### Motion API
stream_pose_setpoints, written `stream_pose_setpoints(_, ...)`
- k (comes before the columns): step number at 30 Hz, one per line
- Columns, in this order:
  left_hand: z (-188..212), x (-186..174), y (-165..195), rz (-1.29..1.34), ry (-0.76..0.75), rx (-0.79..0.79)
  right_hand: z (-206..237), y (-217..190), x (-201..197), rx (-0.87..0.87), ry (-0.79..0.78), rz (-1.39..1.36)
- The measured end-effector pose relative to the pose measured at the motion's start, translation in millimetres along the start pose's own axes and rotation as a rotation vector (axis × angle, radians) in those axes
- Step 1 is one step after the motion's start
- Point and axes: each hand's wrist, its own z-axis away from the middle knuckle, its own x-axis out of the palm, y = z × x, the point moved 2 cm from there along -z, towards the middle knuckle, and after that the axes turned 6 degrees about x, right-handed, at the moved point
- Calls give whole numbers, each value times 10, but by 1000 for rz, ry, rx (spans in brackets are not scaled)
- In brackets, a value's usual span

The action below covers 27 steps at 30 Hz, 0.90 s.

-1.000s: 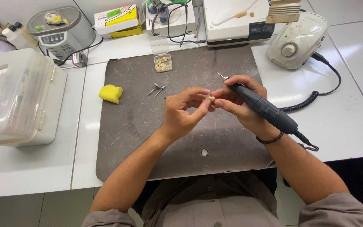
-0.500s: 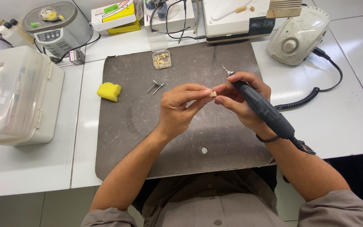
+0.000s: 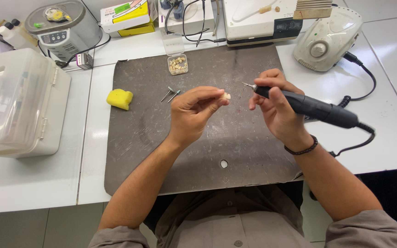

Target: The person holds a small dental prosthesis in one hand and uses a rotary grinding tool to grind and shape its surface, periodically repositioning and turning the prosthesis to work different areas. A small container of artificial teeth sits on the work mat nearby.

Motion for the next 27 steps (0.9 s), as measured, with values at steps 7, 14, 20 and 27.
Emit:
stream_pose_setpoints(7,7,-20,-2,-26,-34,-121,25,4,-88,-75,-137,279)
stream_pose_setpoints(14,-21,-35,-5,-52,-106,-86,2,39,-33,-26,-108,241)
stream_pose_setpoints(20,-61,-40,33,-99,-135,37,-24,52,20,10,-98,240)
stream_pose_setpoints(27,-87,-11,85,-371,-88,193,-45,70,13,-26,-86,338)
